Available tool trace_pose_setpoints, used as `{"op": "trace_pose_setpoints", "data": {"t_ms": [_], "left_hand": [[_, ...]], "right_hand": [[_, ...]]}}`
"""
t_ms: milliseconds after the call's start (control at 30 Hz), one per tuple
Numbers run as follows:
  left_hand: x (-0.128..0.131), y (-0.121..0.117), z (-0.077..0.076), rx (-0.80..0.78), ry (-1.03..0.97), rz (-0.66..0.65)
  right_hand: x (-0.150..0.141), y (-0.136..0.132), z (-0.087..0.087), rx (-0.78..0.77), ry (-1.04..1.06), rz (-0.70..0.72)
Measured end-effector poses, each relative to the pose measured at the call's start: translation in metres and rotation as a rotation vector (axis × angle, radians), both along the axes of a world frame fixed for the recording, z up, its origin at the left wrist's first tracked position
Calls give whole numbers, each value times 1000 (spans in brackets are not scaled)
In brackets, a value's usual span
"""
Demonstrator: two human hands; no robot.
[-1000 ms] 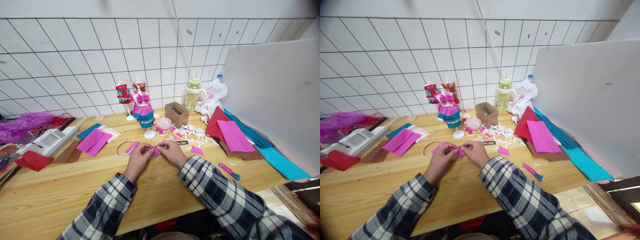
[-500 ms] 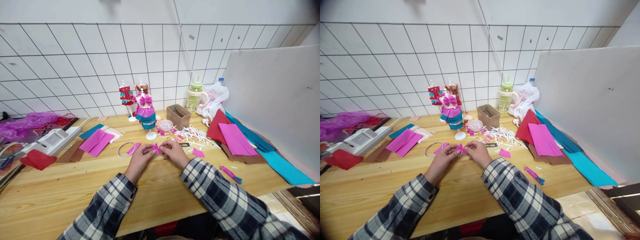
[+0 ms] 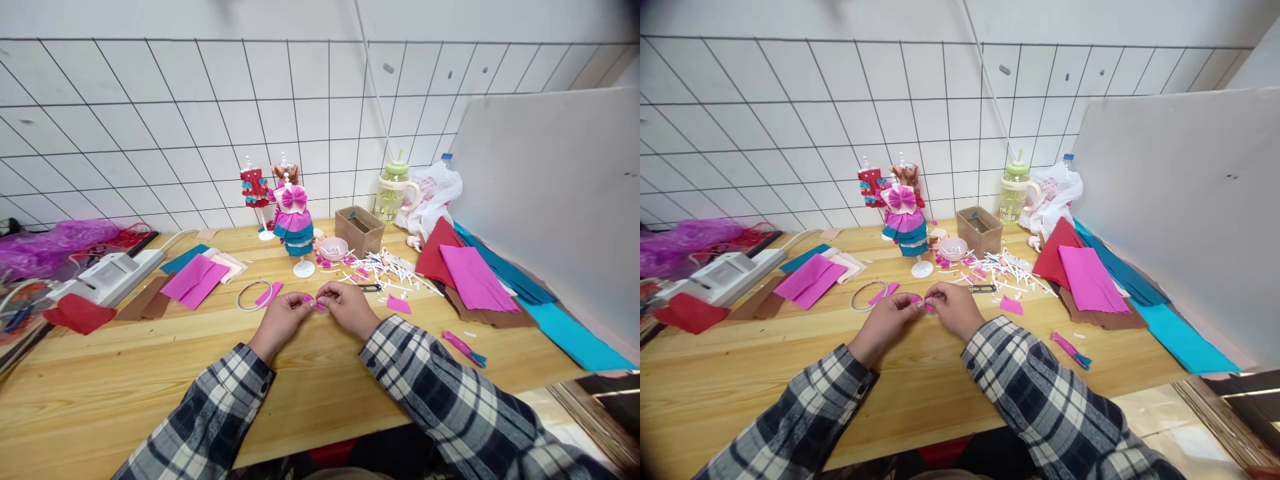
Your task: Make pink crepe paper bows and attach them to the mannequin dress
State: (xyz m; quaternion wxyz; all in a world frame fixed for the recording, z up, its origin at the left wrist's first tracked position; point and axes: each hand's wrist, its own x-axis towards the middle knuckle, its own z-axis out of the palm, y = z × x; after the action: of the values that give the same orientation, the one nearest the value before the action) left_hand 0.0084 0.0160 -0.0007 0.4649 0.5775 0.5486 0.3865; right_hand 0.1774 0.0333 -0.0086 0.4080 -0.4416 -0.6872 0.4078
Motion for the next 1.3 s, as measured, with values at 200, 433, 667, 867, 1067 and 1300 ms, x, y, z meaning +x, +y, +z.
{"op": "trace_pose_setpoints", "data": {"t_ms": [200, 433, 667, 867, 1067, 1300], "left_hand": [[1, 3, -4, 16, -114, 114], [2, 1, -1, -8, -207, 98], [1, 0, -2, 34, -46, 44], [1, 0, -1, 57, -4, 39], [3, -2, 3, 64, 30, 49], [-10, 10, -6, 145, 39, 111]], "right_hand": [[-6, -2, -3, -279, 269, -8], [-3, 4, -6, -422, 399, -74], [-3, 4, -7, -370, 330, -26], [-4, 1, -4, -406, 370, -26], [-9, -3, -4, -528, 447, -63], [0, 6, -2, -390, 471, -158]]}}
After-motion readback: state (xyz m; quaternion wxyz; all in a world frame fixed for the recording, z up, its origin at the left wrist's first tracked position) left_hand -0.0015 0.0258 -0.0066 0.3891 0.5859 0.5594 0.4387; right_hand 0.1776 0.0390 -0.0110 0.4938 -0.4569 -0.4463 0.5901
